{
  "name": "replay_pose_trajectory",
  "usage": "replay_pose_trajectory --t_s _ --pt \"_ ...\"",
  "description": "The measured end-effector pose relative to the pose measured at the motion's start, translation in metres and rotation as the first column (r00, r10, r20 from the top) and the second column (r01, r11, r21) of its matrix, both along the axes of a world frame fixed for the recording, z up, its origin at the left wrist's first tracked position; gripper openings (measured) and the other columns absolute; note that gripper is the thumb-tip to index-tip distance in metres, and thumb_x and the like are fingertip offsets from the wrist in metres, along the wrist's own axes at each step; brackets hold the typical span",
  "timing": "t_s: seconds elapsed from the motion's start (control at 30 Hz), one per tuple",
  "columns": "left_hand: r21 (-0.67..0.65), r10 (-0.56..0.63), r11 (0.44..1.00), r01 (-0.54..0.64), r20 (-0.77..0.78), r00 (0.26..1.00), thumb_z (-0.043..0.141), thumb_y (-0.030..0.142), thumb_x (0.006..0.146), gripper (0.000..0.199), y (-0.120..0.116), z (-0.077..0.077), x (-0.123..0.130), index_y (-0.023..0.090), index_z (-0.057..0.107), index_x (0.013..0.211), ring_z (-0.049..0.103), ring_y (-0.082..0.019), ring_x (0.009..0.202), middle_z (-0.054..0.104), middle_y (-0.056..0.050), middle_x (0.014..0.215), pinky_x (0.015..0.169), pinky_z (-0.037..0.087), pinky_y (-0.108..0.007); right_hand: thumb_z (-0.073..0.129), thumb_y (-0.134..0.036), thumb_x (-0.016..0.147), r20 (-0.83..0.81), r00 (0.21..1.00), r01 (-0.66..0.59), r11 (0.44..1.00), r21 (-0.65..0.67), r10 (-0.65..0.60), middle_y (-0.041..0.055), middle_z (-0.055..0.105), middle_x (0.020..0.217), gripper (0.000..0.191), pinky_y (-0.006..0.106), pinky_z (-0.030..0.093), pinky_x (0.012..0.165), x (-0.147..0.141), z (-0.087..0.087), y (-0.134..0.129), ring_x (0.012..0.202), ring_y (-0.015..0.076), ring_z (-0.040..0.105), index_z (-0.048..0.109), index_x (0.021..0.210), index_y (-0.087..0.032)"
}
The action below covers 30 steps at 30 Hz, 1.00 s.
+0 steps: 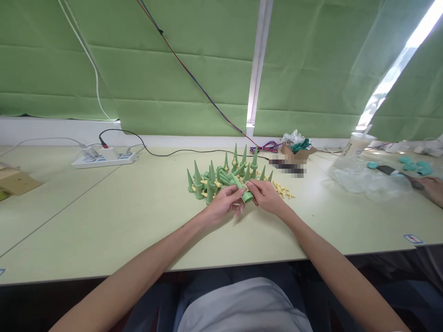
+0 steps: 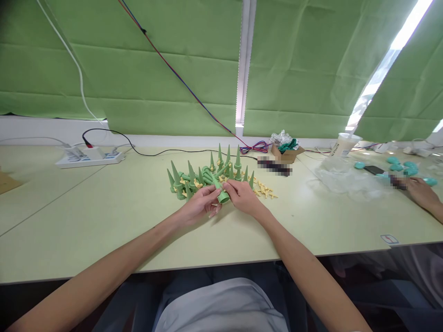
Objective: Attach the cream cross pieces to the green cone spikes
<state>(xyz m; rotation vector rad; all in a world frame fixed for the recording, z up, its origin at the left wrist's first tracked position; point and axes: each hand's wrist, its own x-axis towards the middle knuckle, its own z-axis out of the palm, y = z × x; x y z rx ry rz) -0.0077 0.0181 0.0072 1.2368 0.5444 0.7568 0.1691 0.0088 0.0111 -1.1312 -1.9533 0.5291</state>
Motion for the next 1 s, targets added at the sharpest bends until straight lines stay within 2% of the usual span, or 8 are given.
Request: replay_pose_trajectory --t_s 0.27,0.47,0.6,0.73,0.83,0.93,1.0 --pt "0.051 -0.005 0.999 0.006 -0.021 1.0 0.064 0.045 0.085 0.033 0.001 -0.003 -0.001 0.014 0.055 0.09 0.053 -0.008 0.056 0.052 0.001 0.072 0.043 0.041 -0.02 0.034 -0.039 0.099 0.001 1.0 -0.031 0.999 -0.04 0.031 -0.0036 0.041 0.047 0.039 0.028 0.032 0.056 -0.001 0.001 0.0 0.047 0.0133 0.04 0.039 0.065 -0.022" --pt "0.141 0.048 0.989 -0.038 -0.067 0.997 0.064 0.049 0.083 0.038 0.0 -0.002 0.0 0.013 0.056 0.093 0.054 -0.008 0.057 0.053 -0.001 0.08 0.044 0.042 -0.021 0.034 -0.04 0.099 -0.027 0.998 -0.051 0.997 -0.056 0.05 -0.0044 0.038 0.047 0.038 0.027 0.031 0.054 -0.002 -0.003 0.0 0.047 0.0132 0.04 0.039 0.067 -0.022" --pt "0.257 0.093 0.965 -0.05 -0.161 0.982 0.059 0.051 0.086 0.038 0.0 -0.002 -0.001 0.014 0.053 0.094 0.053 -0.01 0.048 0.056 0.0 0.067 0.044 0.041 -0.023 0.034 -0.04 0.099 -0.028 0.999 -0.048 0.996 -0.072 0.046 -0.0043 0.037 0.048 0.038 0.027 0.03 0.054 -0.002 -0.004 0.0 0.048 0.0132 0.04 0.039 0.066 -0.022" --pt "0.376 0.144 0.926 -0.04 -0.254 0.956 0.052 0.05 0.09 0.034 -0.003 -0.004 -0.001 0.017 0.05 0.095 0.049 -0.011 0.042 0.056 0.002 0.058 0.046 0.04 -0.025 0.034 -0.039 0.098 0.013 0.999 -0.034 0.999 -0.034 0.034 -0.0036 0.038 0.052 0.039 0.027 0.029 0.055 -0.002 -0.005 0.003 0.051 0.0125 0.038 0.037 0.064 -0.021" --pt "0.492 0.258 0.866 -0.092 -0.281 0.924 0.05 0.045 0.092 0.027 -0.005 -0.007 0.001 0.019 0.049 0.093 0.046 -0.011 0.047 0.049 0.003 0.059 0.046 0.036 -0.024 0.034 -0.038 0.098 0.056 0.998 -0.024 1.0 0.009 0.024 -0.0036 0.037 0.055 0.04 0.027 0.027 0.055 -0.001 -0.008 0.005 0.053 0.0117 0.035 0.034 0.062 -0.021" --pt "0.679 0.411 0.723 -0.125 -0.279 0.868 0.049 0.038 0.092 0.02 -0.004 -0.011 0.004 0.018 0.05 0.089 0.047 -0.012 0.057 0.048 0.0 0.073 0.051 0.037 -0.025 0.034 -0.039 0.097 0.061 0.998 -0.023 1.0 0.015 0.022 -0.004 0.034 0.055 0.041 0.027 0.026 0.055 0.0 -0.009 0.007 0.053 0.0111 0.033 0.032 0.061 -0.02" --pt "0.762 0.466 0.637 -0.12 -0.256 0.847 0.048 0.035 0.092 0.018 -0.004 -0.012 0.004 0.018 0.051 0.085 0.047 -0.014 0.065 0.048 -0.003 0.079 0.057 0.038 -0.026 0.034 -0.04 0.097 0.051 0.998 -0.029 1.0 -0.009 0.03 -0.0042 0.034 0.053 0.042 0.027 0.026 0.054 0.0 -0.009 0.007 0.052 0.011 0.033 0.032 0.06 -0.02"
